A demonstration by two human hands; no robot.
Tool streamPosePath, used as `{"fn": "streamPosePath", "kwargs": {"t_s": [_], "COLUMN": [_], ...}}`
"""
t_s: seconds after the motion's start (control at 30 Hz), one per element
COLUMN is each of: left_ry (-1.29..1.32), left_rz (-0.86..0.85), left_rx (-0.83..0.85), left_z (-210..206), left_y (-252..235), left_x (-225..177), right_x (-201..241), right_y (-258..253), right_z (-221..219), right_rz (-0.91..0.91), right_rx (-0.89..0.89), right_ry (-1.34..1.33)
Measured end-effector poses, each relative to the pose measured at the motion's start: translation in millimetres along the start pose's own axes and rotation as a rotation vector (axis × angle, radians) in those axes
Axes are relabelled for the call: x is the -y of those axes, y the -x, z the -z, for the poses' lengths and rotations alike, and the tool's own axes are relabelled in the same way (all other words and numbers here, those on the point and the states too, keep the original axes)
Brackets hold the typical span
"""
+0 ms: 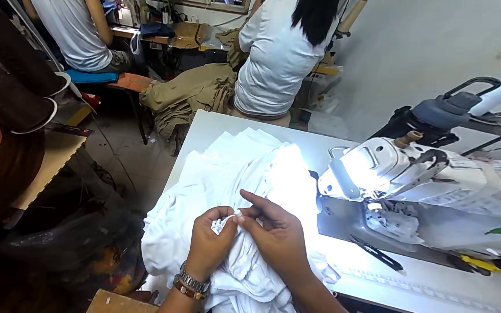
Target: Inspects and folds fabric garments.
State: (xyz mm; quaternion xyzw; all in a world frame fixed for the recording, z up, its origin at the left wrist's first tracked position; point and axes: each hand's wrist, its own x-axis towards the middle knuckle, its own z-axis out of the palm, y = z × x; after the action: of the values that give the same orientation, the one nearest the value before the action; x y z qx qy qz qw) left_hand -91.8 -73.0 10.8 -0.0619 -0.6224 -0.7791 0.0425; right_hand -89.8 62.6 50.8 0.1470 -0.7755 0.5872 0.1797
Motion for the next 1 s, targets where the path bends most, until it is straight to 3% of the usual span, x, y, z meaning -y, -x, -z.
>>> {"fn": "streamPosePath", "kwargs": {"t_s": [0.13,0.33,0.7,0.83,0.93,1.0], "left_ry": [-0.053,0.048,0.03,0.036,0.012,0.016], "left_rz": [-0.079,0.081,0.043,0.048,0.028,0.025], "left_rx": [0.036,-0.031,-0.02,-0.045,-0.04,-0.041], "left_z": [-8.2,2.3,-4.5,-3.8,-2.7,-2.9], "left_y": [4.0,2.4,4.2,4.2,4.8,3.2], "left_x": [8.3,6.5,7.6,10.1,13.7,14.0], "right_x": [1.0,-5.8,-7.5,-11.6,-10.7,-8.7], "right_y": [-6.5,-4.1,-3.2,-12.7,-25.1,-34.4], "right_z": [-7.6,10.3,-4.7,9.0,18.6,22.2], "right_rz": [0.049,-0.05,-0.025,-0.191,-0.433,-0.581], "right_rx": [0.019,-0.08,0.034,-0.059,-0.235,-0.297], "right_ry": [0.006,-0.161,-0.085,-0.386,-0.696,-0.758]}}
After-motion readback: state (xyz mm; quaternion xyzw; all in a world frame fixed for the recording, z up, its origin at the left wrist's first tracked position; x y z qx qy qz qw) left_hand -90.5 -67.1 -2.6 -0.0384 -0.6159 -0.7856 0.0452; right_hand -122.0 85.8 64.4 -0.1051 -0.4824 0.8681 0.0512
